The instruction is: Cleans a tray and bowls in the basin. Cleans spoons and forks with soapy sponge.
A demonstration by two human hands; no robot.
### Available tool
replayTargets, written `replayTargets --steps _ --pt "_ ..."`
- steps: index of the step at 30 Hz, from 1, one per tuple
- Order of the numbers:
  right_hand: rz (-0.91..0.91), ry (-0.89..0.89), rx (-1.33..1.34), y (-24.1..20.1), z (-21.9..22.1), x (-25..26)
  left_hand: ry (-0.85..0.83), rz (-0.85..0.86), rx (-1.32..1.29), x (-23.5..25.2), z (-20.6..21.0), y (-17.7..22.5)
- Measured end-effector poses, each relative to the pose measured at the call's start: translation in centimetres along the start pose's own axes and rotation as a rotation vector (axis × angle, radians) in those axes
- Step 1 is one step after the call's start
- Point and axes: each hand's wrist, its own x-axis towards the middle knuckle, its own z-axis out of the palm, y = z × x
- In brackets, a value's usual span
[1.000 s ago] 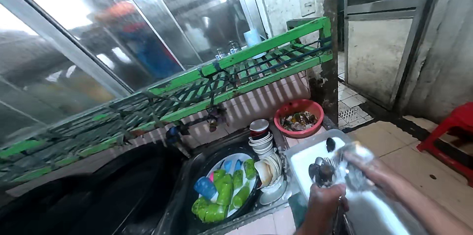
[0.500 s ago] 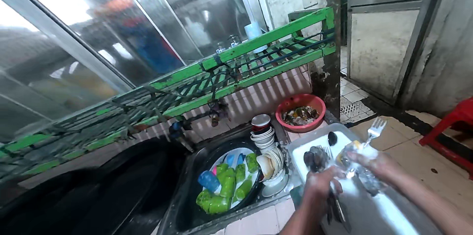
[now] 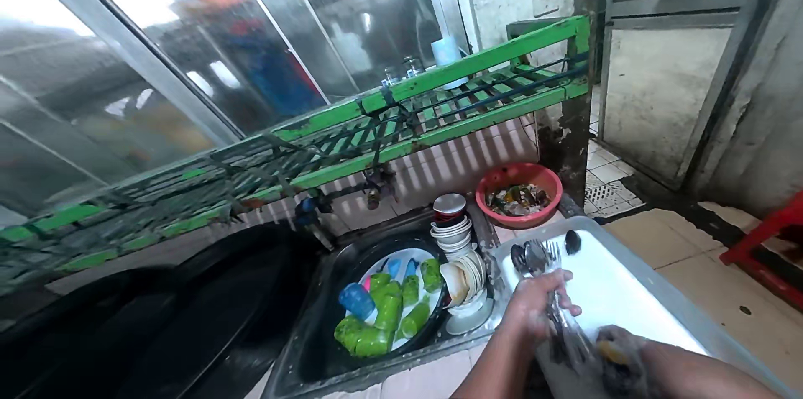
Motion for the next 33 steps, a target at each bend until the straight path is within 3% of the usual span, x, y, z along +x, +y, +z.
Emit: replayTargets --steps 2,4,6,9,12,15,17,21,24,27,30,33 --pt "0.061 0.249 0.151 2.0 -0.4 -0.2 0.004 -0.021 0.028 -0.3 0.1 0.4" --pt "0.099 0.502 0.716 0.9 -1.6 -1.5 -0.034 -0.043 0.138 -0.9 0.6 0.2" --pt "0.022 0.596 1.220 -1.0 -2.7 -2.2 -0.072 -0.053 0.306 -1.5 1.6 -0.6" --pt "-0.010 0.648 1.449 -2.8 -4.2 -1.8 -0.080 -0.008 0.401 -1.6 2.9 -1.9" --pt "-0.069 0.699 1.571 -2.0 -5.2 -1.4 -0.134 -0.024 0.233 -2.2 2.6 -2.3" --pt "-0.274 0.575 1.536 0.2 -5.2 -1.7 -0.330 -0.089 0.101 -2.5 1.8 -2.5" --pt "-0.305 0.503 1.477 1.3 -5.7 -2.0 -0.349 -0.110 0.082 -2.3 1.6 -2.6" --pt "-0.184 0.514 1.332 0.6 -6.0 -3.2 -0.017 -0.106 0.107 -2.3 2.3 -2.2" --pt "0.024 0.605 0.820 -1.8 -4.8 -2.1 0.137 -0.060 0.240 -2.6 3.6 -2.3" --pt "0.168 0.737 0.428 -1.3 -5.5 0.2 0.222 -0.067 0.334 -3.1 4.5 -2.6" --pt "0.140 0.855 0.305 -1.7 -4.9 0.9 0.252 -0.061 0.317 -3.2 4.8 -2.5" --pt "0.084 0.723 0.291 -1.7 -3.5 1.3 0.290 -0.050 0.362 -3.0 4.6 -2.4"
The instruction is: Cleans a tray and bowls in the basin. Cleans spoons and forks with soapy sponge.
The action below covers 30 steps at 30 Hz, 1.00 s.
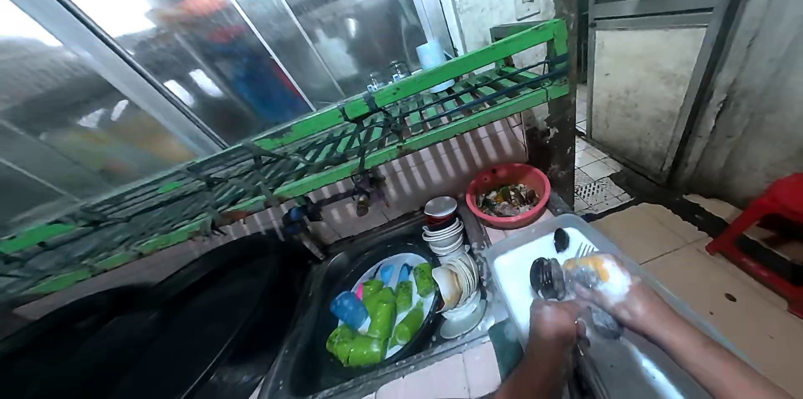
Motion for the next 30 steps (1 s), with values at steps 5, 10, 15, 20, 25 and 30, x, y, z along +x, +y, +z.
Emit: replayTargets --steps 5,10,15,20,25,30 --pt "-0.025 0.216 0.007 1.6 -2.1 3.1 -0.043 -0.050 -0.062 0.2 -0.4 -1.5" --pt "0.186 0.079 0.354 0.0 -2.5 1.4 -0.173 -0.040 -0.218 -0.4 -1.2 -1.1" --pt "0.166 0.060 0.139 1.0 -3.9 2.3 -0.318 0.057 -0.156 -0.4 -2.1 -2.2" --pt "0.370 0.073 0.567 0.3 -3.4 0.5 -0.118 0.010 -0.040 -0.2 -1.0 -1.0" --pt "0.356 -0.047 0.499 -0.1 -1.3 -0.2 -0.133 0.026 0.059 0.2 -1.1 -0.7" --pt "0.238 0.204 0.542 0.1 -5.6 1.0 -0.247 0.081 0.041 -0.9 -1.3 -1.1"
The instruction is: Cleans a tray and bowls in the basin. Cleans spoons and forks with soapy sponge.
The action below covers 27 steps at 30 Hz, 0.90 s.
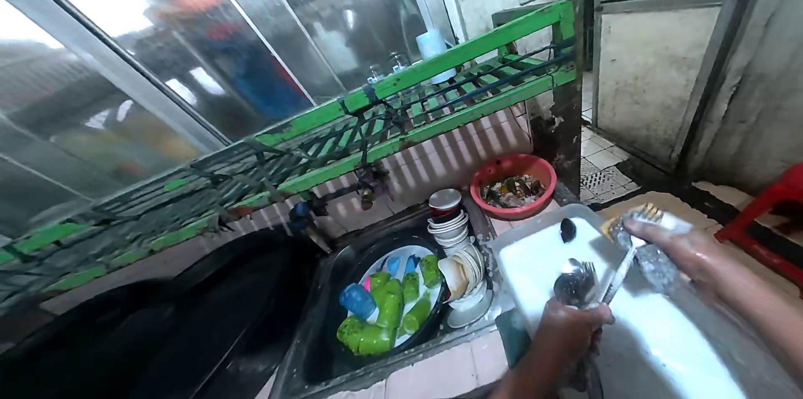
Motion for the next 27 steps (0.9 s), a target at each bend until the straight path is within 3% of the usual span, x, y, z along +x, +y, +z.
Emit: replayTargets --steps 3,8,12,16,20,23,27 --pt "-0.005 0.065 0.004 0.1 0.2 0.4 -0.004 -0.004 -0.023 0.1 0.2 0.0" --pt "0.147 -0.182 -0.015 2.3 4.5 -2.5 0.042 0.011 -0.018 1.7 -0.1 0.4" --pt "0.105 -0.156 -0.052 1.5 2.4 -1.0 0.047 0.021 -0.023 1.9 -1.0 0.5" --pt "0.213 -0.463 -0.417 0.4 0.1 -0.3 -0.026 0.121 -0.210 2.7 -2.5 0.7" --pt "0.127 -0.801 -0.635 2.6 3.6 -1.2 -0.181 0.098 -0.222 2.8 -1.8 0.8" --pt "0.087 -0.876 -0.747 3.6 4.6 -2.5 -0.191 0.063 -0.223 3.3 -1.8 0.9" --pt "0.083 -0.885 -0.924 5.5 3.7 -3.2 -0.071 -0.004 -0.391 4.9 -3.0 1.0"
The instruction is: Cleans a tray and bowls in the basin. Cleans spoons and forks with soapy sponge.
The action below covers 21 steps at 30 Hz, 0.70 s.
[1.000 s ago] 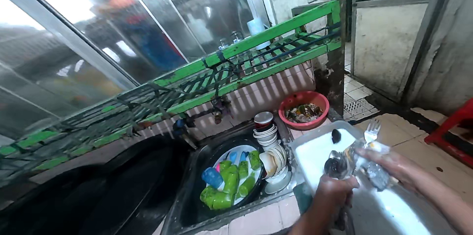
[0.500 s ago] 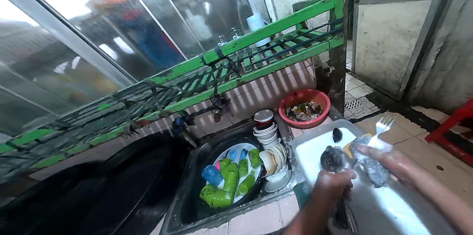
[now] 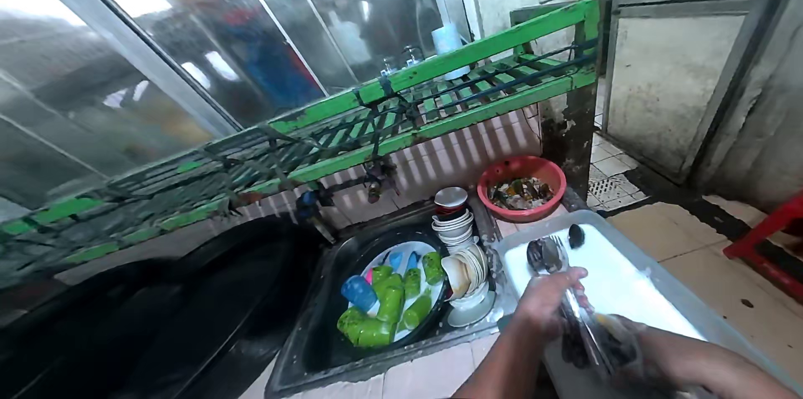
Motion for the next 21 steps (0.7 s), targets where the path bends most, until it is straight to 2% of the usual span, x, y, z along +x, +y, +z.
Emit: replayTargets --steps 2,4,8,10,14,15,17,21 --pt "0.074 0.081 -0.092 0.9 0.7 0.2 0.046 -0.036 0.008 0.5 -0.5 -0.4" --pt "0.130 0.237 -0.075 2.1 0.9 0.8 0.051 -0.073 0.007 0.5 -0.5 -0.8" --pt "0.211 0.595 0.419 2.0 -1.4 0.9 -0.021 -0.087 0.110 -1.1 0.5 -0.4" --pt "0.222 0.624 0.459 0.6 -3.3 0.2 -0.055 -0.031 0.101 -1.9 1.0 -0.2" --pt "0.248 0.393 0.234 -1.0 -6.0 -1.2 0.025 0.176 -0.168 -2.4 0.8 0.2" --pt "0.251 0.388 0.233 -0.9 -6.2 -1.4 0.015 0.204 -0.214 -2.4 0.4 0.4" --pt "0.228 0.506 0.326 -1.1 -6.6 -1.8 -0.023 0.187 -0.180 -2.6 -0.3 0.7" --pt "0.090 0.876 0.597 -1.2 -8.3 -1.2 -0.091 0.008 0.062 -3.6 0.1 -0.6"
